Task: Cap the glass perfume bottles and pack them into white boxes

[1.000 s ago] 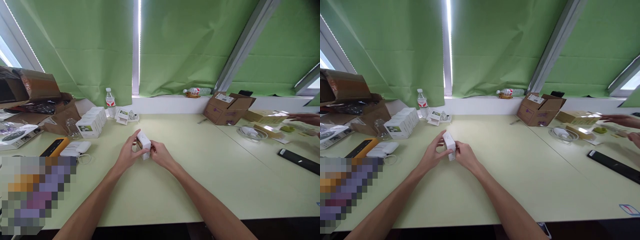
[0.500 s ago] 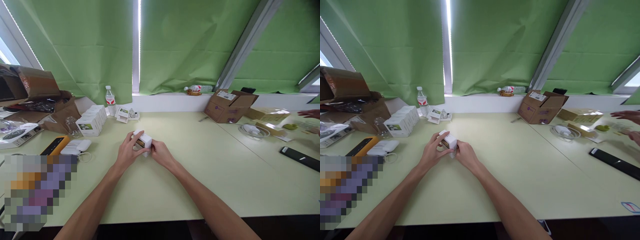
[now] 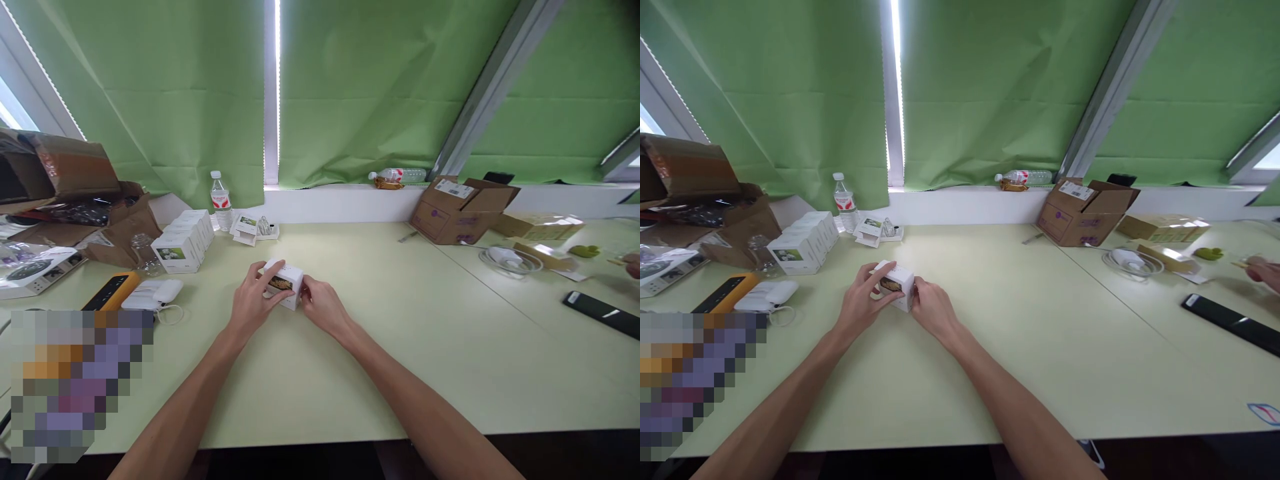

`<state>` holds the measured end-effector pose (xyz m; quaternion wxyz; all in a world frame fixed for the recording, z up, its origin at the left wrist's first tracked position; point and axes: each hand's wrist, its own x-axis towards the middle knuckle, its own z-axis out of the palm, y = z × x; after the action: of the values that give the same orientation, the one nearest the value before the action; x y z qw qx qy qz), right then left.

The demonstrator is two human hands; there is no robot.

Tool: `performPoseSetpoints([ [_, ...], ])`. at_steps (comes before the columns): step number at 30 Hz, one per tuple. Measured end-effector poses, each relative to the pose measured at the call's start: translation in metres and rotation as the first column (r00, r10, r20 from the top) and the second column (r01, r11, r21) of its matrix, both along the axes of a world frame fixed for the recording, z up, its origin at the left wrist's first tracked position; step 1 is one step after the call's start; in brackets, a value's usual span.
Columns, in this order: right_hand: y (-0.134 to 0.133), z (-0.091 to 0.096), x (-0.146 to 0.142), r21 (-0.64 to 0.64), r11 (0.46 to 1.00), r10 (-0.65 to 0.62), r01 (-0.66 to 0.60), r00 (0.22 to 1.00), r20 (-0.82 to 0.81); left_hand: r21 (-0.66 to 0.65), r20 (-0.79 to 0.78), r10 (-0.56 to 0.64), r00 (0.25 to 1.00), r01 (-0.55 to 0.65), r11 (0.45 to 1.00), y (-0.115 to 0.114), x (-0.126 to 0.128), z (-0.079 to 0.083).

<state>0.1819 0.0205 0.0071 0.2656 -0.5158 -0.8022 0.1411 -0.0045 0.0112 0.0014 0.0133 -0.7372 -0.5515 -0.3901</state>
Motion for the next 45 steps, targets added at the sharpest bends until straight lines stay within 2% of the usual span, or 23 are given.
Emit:
performPoseSetpoints([
  [6,-0.0003,0.0026,-0.0014,-0.04,0.999,-0.027,0.025,0.999,-0.035,-0.011,0.038,0.017,0.999,-0.016,1.0,-0.0007,-0.0017,0.0012],
  [16,-0.0008,0.0044,-0.0021,-0.047,0.998,-0.036,0.035,0.999,-0.029,0.009,0.091,-0.07,0.993,0.069,0.998,-0.003,0.0006,0.0041],
  [21,0.0008,0.0028,-0.0015,-0.032,0.999,-0.006,0.005,0.999,-0.054,0.033,0.104,-0.054,0.993,0.051,0.998,-0.0034,0.0006,0.0052],
  [36,0.0019,0.0025,0.0001,-0.051,0.998,-0.022,0.02,0.999,-0.029,0.022,0.175,-0.116,0.978,0.114,0.993,0.0006,-0.002,0.0037],
  [45,0.0023,-0.0018,0.0011,-0.011,1.0,0.0,0.0,0.999,-0.041,0.016,0.195,-0.142,0.97,0.142,0.99,0.0019,-0.0025,0.0046],
])
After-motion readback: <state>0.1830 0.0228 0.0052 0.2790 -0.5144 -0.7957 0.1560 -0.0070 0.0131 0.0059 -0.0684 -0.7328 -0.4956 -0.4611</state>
